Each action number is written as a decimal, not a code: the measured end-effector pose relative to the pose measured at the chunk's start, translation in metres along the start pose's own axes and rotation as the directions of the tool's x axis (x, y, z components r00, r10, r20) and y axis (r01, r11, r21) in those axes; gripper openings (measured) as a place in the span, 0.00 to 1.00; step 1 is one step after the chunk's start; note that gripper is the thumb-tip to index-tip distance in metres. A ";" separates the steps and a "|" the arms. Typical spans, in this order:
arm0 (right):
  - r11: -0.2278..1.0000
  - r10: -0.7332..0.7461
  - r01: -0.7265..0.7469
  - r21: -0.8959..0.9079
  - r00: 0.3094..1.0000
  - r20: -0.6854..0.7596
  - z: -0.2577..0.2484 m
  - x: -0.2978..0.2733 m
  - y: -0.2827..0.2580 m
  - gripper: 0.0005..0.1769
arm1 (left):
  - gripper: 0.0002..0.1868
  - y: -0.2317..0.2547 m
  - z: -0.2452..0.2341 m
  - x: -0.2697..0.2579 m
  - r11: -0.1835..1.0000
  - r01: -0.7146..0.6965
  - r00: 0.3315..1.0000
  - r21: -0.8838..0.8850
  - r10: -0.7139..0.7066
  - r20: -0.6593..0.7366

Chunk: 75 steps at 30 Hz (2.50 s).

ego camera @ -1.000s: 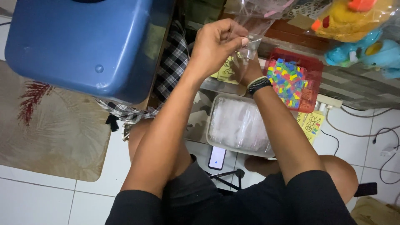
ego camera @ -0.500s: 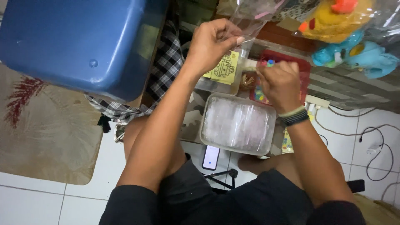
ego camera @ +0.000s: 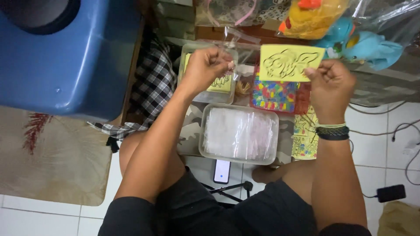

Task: The person places small yellow drawing cards into plastic bags and adds small multicolored plastic pieces by hand.

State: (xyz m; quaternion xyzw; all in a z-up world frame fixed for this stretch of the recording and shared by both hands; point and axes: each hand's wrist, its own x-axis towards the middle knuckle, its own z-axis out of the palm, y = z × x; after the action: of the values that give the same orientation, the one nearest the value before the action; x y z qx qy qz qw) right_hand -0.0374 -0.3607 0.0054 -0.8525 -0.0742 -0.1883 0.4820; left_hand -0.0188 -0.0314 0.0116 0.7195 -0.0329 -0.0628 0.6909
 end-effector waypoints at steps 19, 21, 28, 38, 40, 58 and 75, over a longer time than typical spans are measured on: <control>0.950 0.044 -0.050 0.307 0.999 0.025 -0.003 0.002 -0.014 0.05 | 0.09 -0.002 0.041 -0.019 1.000 -0.008 0.958 0.020 0.002 0.285; 0.953 0.050 -0.062 0.296 0.998 0.048 -0.001 0.002 -0.016 0.06 | 0.10 -0.003 0.042 -0.019 1.000 -0.010 0.957 0.015 0.005 0.289; 0.972 0.040 -0.071 0.226 0.990 0.139 -0.001 0.002 -0.026 0.03 | 0.11 0.001 0.037 -0.019 1.000 -0.004 0.936 0.008 0.001 0.352; 0.986 -0.121 0.090 0.138 0.964 0.238 -0.002 0.006 -0.036 0.06 | 0.15 0.001 0.040 -0.023 0.999 0.003 0.924 0.037 -0.017 0.382; 0.983 -0.134 0.102 0.151 0.967 0.219 -0.003 0.008 -0.035 0.05 | 0.13 0.003 0.040 -0.023 1.000 0.012 0.923 0.010 -0.015 0.384; 0.957 -0.248 0.227 0.181 0.963 0.103 0.032 -0.008 -0.065 0.05 | 0.06 -0.007 0.043 -0.017 0.997 -0.056 0.959 0.055 0.038 0.282; 0.964 -0.253 0.221 0.151 0.935 0.249 0.034 -0.011 -0.068 0.09 | 0.04 -0.006 0.043 -0.018 0.999 -0.044 0.963 0.002 0.042 0.266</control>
State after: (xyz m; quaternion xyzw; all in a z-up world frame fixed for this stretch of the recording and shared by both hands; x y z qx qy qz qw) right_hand -0.0597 -0.2951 0.0392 -0.8240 -0.2518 -0.1243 0.4921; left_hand -0.0424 -0.0717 0.0052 0.7063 -0.1414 -0.1436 0.6786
